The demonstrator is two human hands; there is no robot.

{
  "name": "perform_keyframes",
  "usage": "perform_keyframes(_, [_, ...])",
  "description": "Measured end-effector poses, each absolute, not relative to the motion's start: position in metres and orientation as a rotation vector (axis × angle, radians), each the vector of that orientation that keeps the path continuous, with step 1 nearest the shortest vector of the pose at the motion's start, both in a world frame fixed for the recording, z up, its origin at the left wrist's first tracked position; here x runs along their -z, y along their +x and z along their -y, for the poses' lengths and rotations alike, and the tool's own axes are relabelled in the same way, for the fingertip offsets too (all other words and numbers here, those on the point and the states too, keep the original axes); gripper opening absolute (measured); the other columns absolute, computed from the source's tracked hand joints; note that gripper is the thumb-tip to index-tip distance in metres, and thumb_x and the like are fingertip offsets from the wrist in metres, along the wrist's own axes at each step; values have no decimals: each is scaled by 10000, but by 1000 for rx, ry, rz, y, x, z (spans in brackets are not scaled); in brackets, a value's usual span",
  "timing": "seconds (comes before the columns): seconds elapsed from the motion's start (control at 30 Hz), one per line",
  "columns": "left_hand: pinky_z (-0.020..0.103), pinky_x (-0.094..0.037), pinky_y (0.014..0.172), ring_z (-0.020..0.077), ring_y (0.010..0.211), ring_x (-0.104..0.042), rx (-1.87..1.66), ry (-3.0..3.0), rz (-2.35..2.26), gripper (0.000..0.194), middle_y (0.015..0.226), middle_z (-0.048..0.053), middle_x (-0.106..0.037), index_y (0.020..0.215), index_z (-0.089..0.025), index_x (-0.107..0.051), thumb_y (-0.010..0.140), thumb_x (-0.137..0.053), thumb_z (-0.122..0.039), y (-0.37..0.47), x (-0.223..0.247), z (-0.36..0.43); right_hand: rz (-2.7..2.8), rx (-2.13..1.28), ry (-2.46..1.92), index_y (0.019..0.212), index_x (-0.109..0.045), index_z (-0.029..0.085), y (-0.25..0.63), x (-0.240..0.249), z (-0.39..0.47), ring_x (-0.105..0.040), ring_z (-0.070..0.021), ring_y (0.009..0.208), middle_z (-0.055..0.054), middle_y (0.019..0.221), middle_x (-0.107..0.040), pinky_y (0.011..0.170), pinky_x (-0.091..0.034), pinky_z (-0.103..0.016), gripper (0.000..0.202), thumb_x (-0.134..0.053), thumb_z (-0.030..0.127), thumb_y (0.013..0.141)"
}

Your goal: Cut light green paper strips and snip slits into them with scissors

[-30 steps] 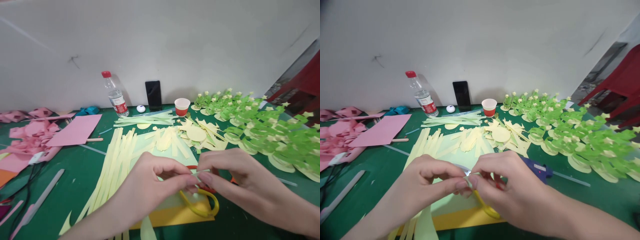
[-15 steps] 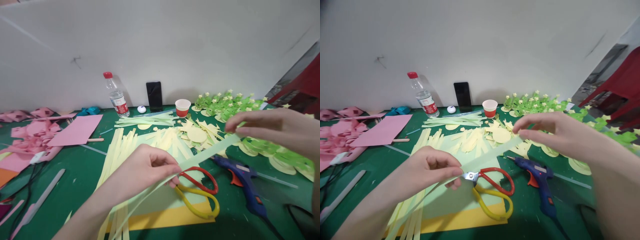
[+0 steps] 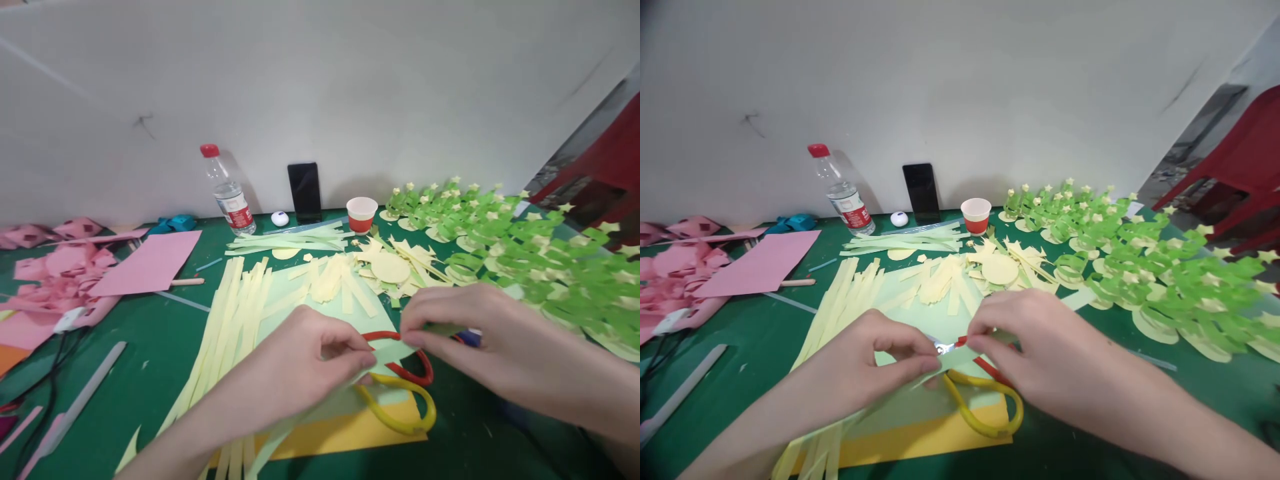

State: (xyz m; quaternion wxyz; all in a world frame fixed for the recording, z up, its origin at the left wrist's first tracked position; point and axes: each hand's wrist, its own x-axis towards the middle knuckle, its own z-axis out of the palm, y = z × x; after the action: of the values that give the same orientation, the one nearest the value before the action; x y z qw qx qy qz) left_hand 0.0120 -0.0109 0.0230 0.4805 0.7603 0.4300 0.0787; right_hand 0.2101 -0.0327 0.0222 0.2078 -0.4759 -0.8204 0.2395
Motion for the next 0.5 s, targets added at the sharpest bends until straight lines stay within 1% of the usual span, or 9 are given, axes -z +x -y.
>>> perform_keyframes(0.13, [169, -335, 478, 84, 507, -445, -127, 1821, -1075, 273, 610, -22, -640, 654, -167, -690, 805, -499, -290, 8, -34, 3, 2261, -568, -1368, 602, -591, 209, 233, -29, 28, -561, -129, 506, 4, 593, -628, 469, -406, -234, 277, -460, 281, 835])
perform_keyframes(0.23, [171, -308, 451, 80, 495, -425, -90, 1796, -1094, 268, 638, -12, -663, 658, -165, -691, 794, -500, -295, 5, -38, -3, 2307, -555, -1365, 606, -590, 223, 248, -32, 24, -556, -125, 472, 15, 577, -626, 429, -387, -230, 238, -496, 280, 817])
perform_keyframes(0.33, [171, -289, 424, 75, 473, -403, -82, 1750, -1105, 244, 662, -3, -688, 683, -162, -691, 782, -510, -292, 3, -36, -6, 2375, -597, -1375, 574, -575, 220, 258, -34, 21, -542, -116, 461, 19, 541, -604, 420, -371, -227, 282, -477, 283, 831])
perform_keyframes(0.43, [161, -317, 435, 78, 491, -454, -128, 1743, -1094, 211, 650, -6, -690, 690, -164, -682, 771, -519, -270, 4, -34, -6, 2372, -600, -1426, 606, -609, 216, 256, -33, 22, -563, -126, 501, 6, 578, -631, 450, -388, -234, 286, -471, 303, 840])
perform_keyframes(0.5, [157, -363, 483, 92, 556, -520, -151, 1778, -1083, 199, 650, -2, -686, 689, -159, -681, 767, -523, -251, 7, -32, -3, 2338, -586, -1429, 704, -665, 225, 247, -30, 25, -602, -147, 572, -6, 674, -679, 486, -415, -241, 223, -502, 323, 820])
